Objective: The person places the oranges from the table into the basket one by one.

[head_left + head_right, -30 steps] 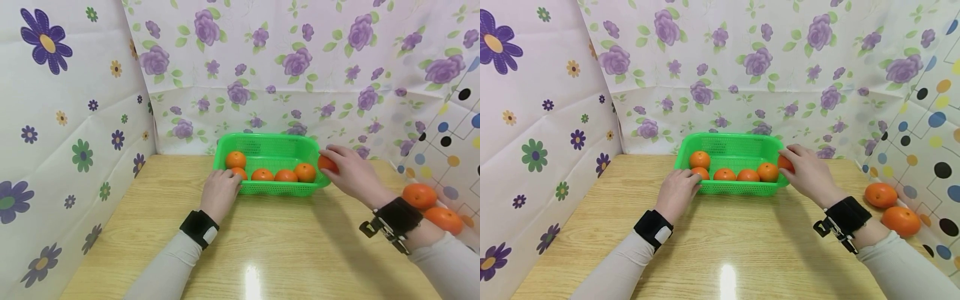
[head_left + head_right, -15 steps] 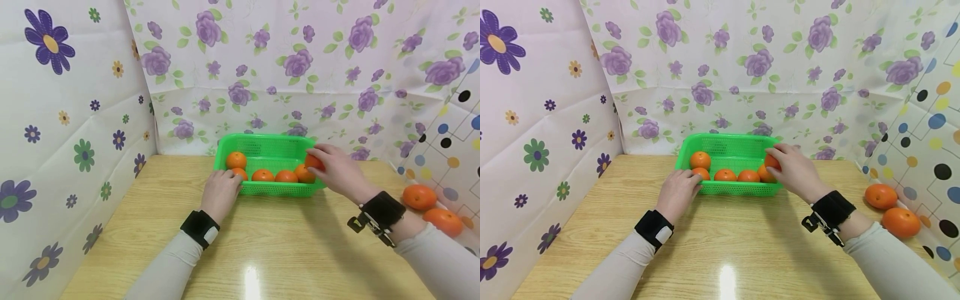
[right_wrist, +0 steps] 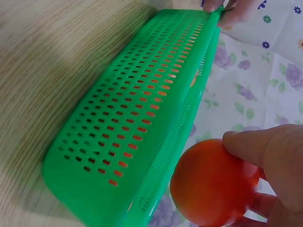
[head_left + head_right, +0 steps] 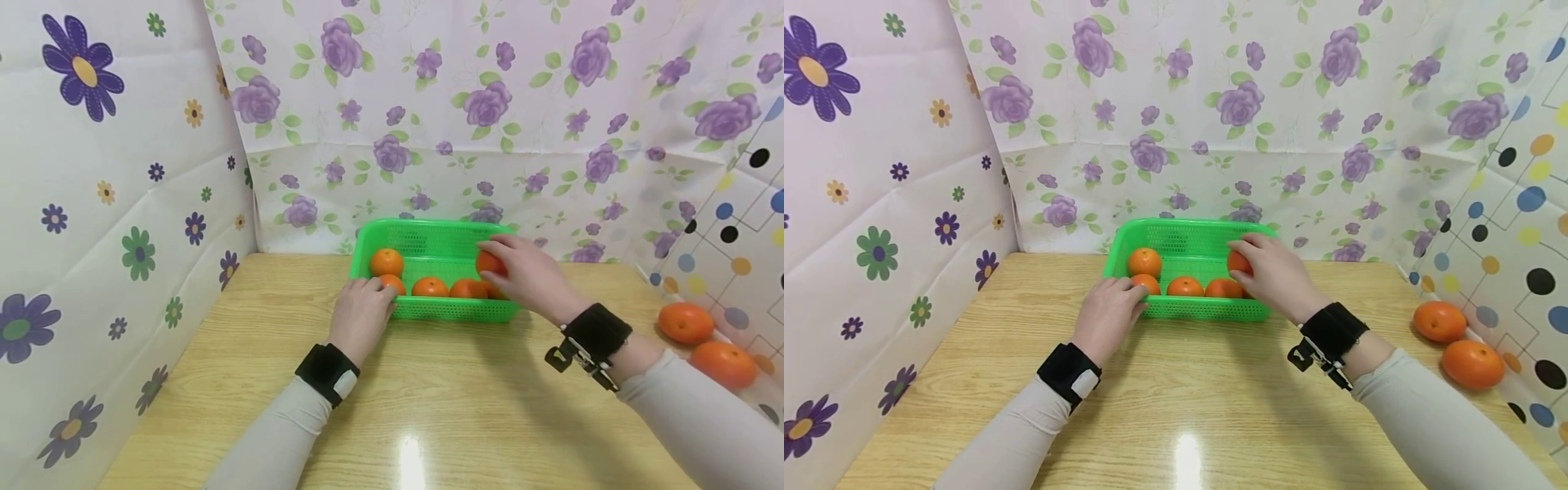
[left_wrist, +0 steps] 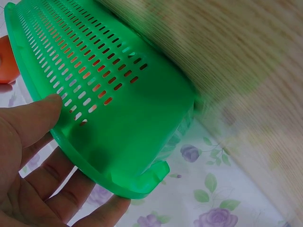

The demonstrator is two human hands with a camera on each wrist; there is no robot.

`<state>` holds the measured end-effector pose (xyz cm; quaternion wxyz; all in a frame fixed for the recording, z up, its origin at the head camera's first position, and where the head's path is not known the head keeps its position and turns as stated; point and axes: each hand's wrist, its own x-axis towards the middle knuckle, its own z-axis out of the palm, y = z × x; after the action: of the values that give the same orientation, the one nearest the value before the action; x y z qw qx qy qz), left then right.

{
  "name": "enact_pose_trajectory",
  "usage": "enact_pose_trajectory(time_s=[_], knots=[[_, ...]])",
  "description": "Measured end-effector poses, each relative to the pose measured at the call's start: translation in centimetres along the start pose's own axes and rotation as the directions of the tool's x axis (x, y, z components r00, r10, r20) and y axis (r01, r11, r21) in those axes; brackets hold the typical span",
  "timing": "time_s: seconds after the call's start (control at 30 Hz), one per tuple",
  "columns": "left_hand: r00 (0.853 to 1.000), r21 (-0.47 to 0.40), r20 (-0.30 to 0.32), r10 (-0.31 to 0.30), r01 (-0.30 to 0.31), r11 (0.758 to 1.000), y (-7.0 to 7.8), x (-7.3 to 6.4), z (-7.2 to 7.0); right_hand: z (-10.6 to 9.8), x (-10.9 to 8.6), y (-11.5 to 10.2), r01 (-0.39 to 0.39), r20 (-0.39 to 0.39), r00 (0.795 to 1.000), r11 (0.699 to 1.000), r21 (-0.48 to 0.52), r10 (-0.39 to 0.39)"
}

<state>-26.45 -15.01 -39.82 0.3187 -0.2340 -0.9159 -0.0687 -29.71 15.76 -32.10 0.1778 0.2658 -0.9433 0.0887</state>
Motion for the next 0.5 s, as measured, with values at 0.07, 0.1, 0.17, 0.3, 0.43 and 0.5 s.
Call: enact_pose_trajectory(time_s=[0.07, 0.1, 0.17, 0.3, 0.43, 0.5], knots=[[1.000, 0.002, -0.002, 0.003, -0.003, 1.000, 0.0, 0.0, 0.0, 0.3, 0.4, -0.2, 0.001, -0.005, 1.000, 1.000, 0.007, -0.001], [1.000, 0.004, -0.003, 0.005, -0.005, 1.000, 0.0, 0.0, 0.0, 0.4, 0.6, -0.3, 0.006, -0.008, 1.000, 1.000, 0.013, -0.005], [1.000, 0.007, -0.003, 0.006, -0.006, 1.000, 0.0, 0.0, 0.0, 0.7, 1.0, -0.5, 0.013, -0.010, 1.000, 1.000, 0.019, -0.012], [1.000, 0.010, 0.001, 0.003, -0.003, 1.000, 0.0, 0.0, 0.0, 1.1, 1.8, -1.0, 0.017, 0.005, 1.000, 0.999, 0.030, -0.017], [1.000, 0.014, -0.002, 0.004, -0.004, 1.000, -0.1, 0.0, 0.0, 1.6, 2.5, -1.4, 0.007, 0.024, 1.000, 0.999, 0.038, -0.008], [1.000, 0.015, -0.003, 0.004, -0.004, 1.000, -0.1, 0.0, 0.1, 1.8, 2.7, -1.6, 0.004, 0.026, 1.000, 1.000, 0.030, -0.005]])
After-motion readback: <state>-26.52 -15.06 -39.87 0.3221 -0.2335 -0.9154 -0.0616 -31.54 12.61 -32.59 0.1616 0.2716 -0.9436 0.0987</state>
